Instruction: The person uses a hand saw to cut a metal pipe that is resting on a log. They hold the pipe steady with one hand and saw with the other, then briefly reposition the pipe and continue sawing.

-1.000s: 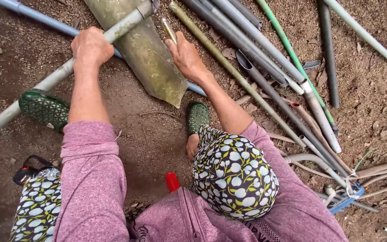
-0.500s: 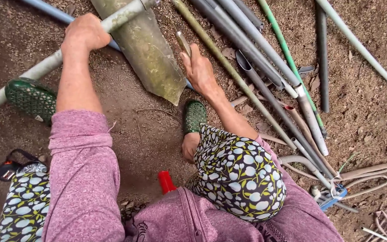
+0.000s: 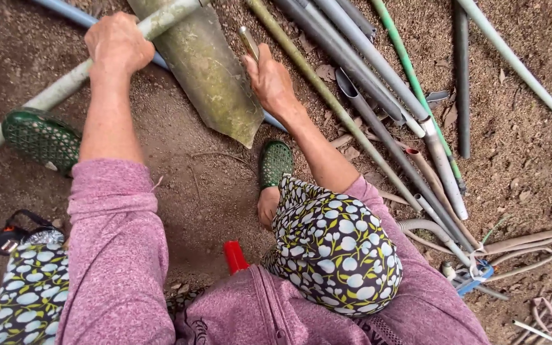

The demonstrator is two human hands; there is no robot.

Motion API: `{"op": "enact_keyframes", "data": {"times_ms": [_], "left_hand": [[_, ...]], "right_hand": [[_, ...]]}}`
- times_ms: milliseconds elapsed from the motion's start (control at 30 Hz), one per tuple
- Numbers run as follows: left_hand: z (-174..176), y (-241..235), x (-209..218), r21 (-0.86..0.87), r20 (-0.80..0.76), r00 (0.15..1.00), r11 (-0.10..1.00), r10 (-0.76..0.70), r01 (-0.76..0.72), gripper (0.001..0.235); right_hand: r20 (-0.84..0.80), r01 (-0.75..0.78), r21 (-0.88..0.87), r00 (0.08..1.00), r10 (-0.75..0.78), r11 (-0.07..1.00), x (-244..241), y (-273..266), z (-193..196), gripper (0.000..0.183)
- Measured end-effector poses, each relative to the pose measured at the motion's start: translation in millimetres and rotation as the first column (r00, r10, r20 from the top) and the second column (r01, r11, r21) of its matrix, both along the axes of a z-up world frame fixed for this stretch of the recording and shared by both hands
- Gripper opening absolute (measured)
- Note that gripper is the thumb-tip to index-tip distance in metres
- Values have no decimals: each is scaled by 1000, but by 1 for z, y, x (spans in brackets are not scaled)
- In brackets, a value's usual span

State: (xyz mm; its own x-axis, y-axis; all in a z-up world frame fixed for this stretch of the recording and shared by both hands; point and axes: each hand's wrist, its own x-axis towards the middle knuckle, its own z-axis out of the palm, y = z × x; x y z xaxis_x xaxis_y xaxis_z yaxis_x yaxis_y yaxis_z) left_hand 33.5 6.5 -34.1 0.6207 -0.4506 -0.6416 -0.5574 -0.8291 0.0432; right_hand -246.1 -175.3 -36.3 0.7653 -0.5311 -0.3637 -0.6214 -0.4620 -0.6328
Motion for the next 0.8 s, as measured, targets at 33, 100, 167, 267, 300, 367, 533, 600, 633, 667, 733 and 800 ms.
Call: {"op": "enact_keyframes", "data": {"times_ms": [33, 100, 167, 267, 300, 367, 533, 600, 633, 667, 733, 800], "left_hand": [[-1, 0, -2, 12, -2, 1000, 1000, -3, 3, 13], [3, 6, -1, 25, 14, 1000, 1000, -8, 8, 12], [1, 3, -3, -44, 31, 999, 999, 22, -21, 12], [19, -7, -8, -129, 61, 993, 988, 97, -89, 8], [16, -1, -17, -119, 57, 994, 989, 94, -87, 8], [20, -5, -12, 14, 56, 995, 997, 79, -80, 12], [22, -7, -10, -73, 81, 994, 995, 73, -67, 9], [22, -4, -13, -70, 72, 995, 995, 75, -70, 9], [23, -5, -16, -65, 88, 994, 996, 70, -65, 12], [26, -1, -16, -49, 109, 992, 997, 67, -61, 14], [3, 4, -9, -125, 177, 983, 992, 46, -23, 18], [1, 3, -6, -202, 263, 965, 979, 12, 43, 23]], "right_hand": [[72, -46, -26, 996, 48, 999, -8, 1, 10, 25], [160, -86, -56, 983, 94, 995, -17, 15, 37, 20], [44, 11, 64, 999, -14, 998, -28, 24, 69, 22], [114, -6, 125, 994, -9, 992, -7, 13, 69, 29], [109, -3, 134, 994, -12, 991, -2, 14, 60, 29], [19, 0, 142, 1000, -3, 990, 27, 3, 46, 34], [-32, 103, 205, 995, -98, 973, 11, 8, 70, 25], [-48, 46, 163, 998, -39, 985, -8, 18, 84, 22], [-51, 55, 162, 998, -47, 985, -14, 21, 84, 22], [-51, 61, 170, 997, -53, 984, -18, 26, 83, 22], [-47, 67, 163, 997, -60, 984, 12, 18, 79, 22], [-25, 90, 153, 996, -87, 984, 28, 13, 72, 22]]}}
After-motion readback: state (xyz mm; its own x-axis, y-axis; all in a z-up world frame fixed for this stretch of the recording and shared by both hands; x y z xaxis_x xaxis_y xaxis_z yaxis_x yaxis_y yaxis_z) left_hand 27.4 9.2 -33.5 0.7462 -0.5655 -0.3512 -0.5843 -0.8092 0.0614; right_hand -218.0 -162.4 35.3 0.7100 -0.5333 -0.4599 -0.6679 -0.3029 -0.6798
